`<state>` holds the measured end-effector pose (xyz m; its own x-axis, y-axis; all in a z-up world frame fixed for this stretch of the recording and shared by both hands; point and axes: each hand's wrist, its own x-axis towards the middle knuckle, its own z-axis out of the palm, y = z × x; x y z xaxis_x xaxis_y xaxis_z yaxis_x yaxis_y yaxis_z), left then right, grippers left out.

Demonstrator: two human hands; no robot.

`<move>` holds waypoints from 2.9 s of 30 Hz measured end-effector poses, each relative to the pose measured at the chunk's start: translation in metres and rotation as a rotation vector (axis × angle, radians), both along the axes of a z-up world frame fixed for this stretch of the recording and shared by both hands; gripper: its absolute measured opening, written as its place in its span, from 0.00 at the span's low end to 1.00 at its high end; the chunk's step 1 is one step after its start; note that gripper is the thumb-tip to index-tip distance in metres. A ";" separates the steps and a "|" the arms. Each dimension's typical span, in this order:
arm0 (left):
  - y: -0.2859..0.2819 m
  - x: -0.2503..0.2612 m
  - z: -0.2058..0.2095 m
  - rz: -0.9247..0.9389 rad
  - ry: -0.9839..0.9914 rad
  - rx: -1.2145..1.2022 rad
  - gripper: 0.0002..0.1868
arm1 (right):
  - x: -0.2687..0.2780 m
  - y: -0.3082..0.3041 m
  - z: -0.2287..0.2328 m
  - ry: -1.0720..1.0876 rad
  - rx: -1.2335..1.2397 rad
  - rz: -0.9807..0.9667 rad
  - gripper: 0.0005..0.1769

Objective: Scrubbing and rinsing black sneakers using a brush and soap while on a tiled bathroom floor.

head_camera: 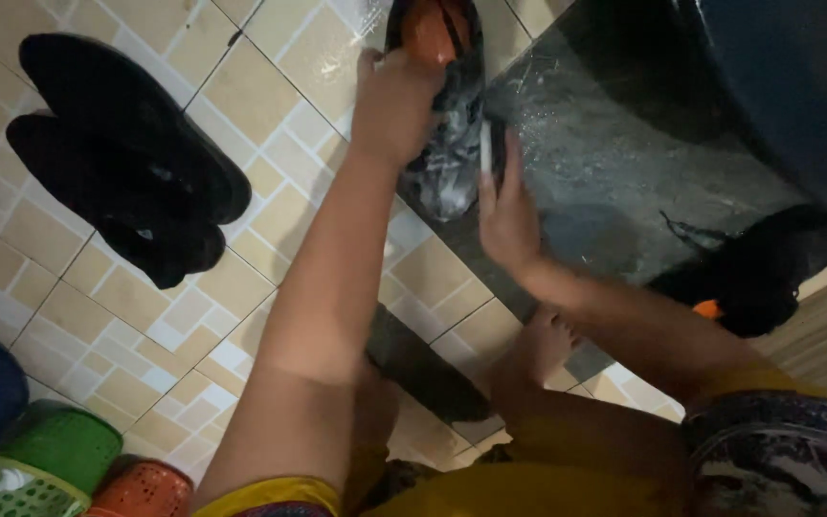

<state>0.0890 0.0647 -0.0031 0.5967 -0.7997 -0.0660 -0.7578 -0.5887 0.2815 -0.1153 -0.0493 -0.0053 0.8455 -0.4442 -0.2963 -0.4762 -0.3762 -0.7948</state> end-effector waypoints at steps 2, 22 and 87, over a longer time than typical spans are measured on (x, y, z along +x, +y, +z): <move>0.003 -0.004 0.003 0.025 0.038 -0.015 0.24 | -0.022 0.005 -0.005 -0.058 0.037 -0.024 0.34; 0.013 -0.031 -0.029 1.266 1.360 -0.750 0.48 | 0.070 -0.020 -0.011 -0.132 -0.299 0.285 0.41; 0.074 -0.050 0.014 0.434 0.380 0.028 0.21 | -0.034 -0.086 0.066 0.500 0.904 -0.435 0.29</move>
